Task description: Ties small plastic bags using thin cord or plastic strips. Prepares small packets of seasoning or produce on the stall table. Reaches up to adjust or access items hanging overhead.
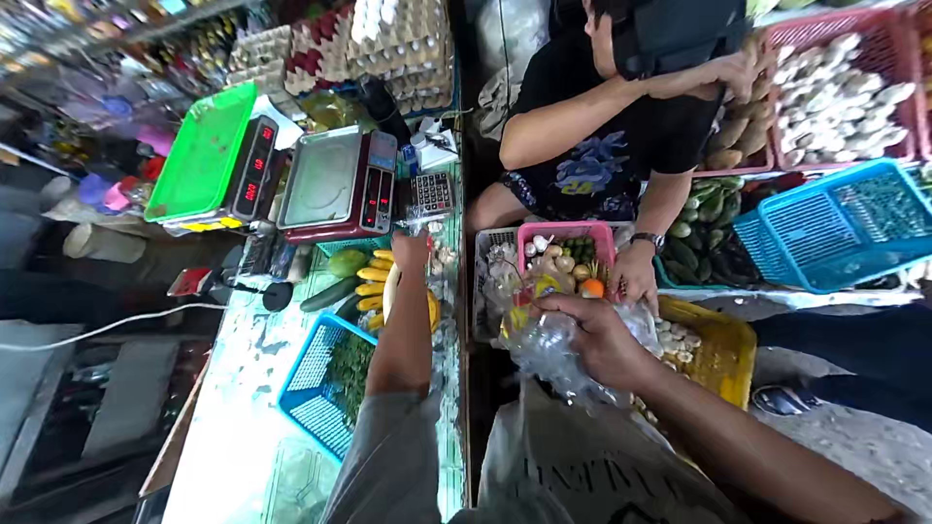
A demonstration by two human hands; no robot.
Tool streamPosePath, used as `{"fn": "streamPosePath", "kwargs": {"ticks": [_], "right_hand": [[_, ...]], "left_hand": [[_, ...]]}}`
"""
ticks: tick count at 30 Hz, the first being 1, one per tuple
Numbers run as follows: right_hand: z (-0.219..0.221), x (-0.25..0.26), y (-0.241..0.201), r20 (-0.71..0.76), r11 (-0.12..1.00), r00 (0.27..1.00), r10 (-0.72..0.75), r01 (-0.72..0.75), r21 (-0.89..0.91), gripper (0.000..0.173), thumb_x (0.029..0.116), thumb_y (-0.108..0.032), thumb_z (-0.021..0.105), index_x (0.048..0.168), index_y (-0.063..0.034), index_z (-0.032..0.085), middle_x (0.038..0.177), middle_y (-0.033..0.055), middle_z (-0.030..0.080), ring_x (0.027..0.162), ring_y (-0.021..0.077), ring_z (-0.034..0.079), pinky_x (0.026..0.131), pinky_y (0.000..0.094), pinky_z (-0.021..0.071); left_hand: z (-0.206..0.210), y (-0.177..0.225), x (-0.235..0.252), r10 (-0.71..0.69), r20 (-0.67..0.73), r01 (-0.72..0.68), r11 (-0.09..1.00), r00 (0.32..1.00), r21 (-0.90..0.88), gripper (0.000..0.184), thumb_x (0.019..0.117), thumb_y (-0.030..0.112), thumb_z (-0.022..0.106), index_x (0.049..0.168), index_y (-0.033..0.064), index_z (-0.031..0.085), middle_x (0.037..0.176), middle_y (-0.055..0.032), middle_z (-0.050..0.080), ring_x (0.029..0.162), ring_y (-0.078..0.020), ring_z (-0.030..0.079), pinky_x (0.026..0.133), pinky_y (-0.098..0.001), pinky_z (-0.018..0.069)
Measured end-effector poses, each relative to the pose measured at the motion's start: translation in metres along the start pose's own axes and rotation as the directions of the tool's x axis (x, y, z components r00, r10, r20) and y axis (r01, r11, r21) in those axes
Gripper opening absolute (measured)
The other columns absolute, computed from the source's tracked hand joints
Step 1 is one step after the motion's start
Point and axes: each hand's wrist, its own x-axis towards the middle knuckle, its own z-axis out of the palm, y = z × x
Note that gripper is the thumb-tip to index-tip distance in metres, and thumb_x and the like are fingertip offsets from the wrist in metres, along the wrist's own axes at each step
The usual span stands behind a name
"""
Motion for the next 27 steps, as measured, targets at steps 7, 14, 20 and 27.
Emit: {"fn": "streamPosePath", "kwargs": {"ticks": [7, 14, 20, 27], "right_hand": [[-0.05, 0.002, 0.03, -0.02, 0.999, 1.0, -0.012, 0.013, 0.037, 0.028, 0.0975, -0.005, 0.049, 0.11, -0.0074, 0.074, 0.102, -0.0011, 0.076, 0.092, 0.0028, 0.07, 0.084, 0.022, 0.0599], [-0.043, 0.025, 0.038, 0.175, 0.993, 0.984, 0.04, -0.059, 0.104, 0.031, 0.0958, -0.001, 0.049, 0.113, -0.0053, 0.074, 0.107, 0.0009, 0.075, 0.097, 0.004, 0.07, 0.089, 0.0249, 0.0592], [-0.018, 0.052, 0.001, 0.389, 0.978, 0.911, -0.137, 0.063, 0.199, 0.033, 0.0957, -0.003, 0.047, 0.116, -0.0053, 0.073, 0.109, 0.0013, 0.075, 0.097, 0.0028, 0.069, 0.089, 0.0249, 0.0585], [0.025, 0.05, -0.057, 0.511, 0.903, 0.779, -0.363, 0.16, 0.398, 0.032, 0.0946, -0.001, 0.047, 0.113, -0.0031, 0.073, 0.107, 0.0021, 0.074, 0.096, 0.0049, 0.069, 0.087, 0.0267, 0.0593]], "left_hand": [[0.05, -0.017, 0.069, -0.177, 0.119, 0.158, 0.975, 0.977, 0.154, 0.042, 0.095, 0.034, 0.068, 0.114, -0.0042, 0.07, 0.118, -0.03, 0.068, 0.113, -0.0465, 0.065, 0.095, -0.0677, 0.0503], [-0.083, -0.016, -0.046, 0.152, -0.085, -0.159, 0.984, 0.985, -0.082, 0.023, 0.0977, 0.02, 0.066, 0.102, -0.0016, 0.071, 0.11, -0.0203, 0.068, 0.1, -0.0353, 0.066, 0.088, -0.0606, 0.0533], [-0.2, 0.028, -0.173, 0.432, -0.38, -0.546, 0.792, 0.818, -0.276, 0.027, 0.0908, 0.009, 0.059, 0.113, 0.0016, 0.072, 0.125, -0.0065, 0.071, 0.114, -0.0145, 0.067, 0.095, -0.0385, 0.0567], [-0.274, 0.042, -0.283, 0.338, -0.431, -0.548, 0.518, 0.837, -0.657, 0.02, 0.1026, 0.017, 0.049, 0.085, 0.0162, 0.059, 0.07, 0.0044, 0.062, 0.062, -0.011, 0.062, 0.065, -0.0346, 0.0588]]}}
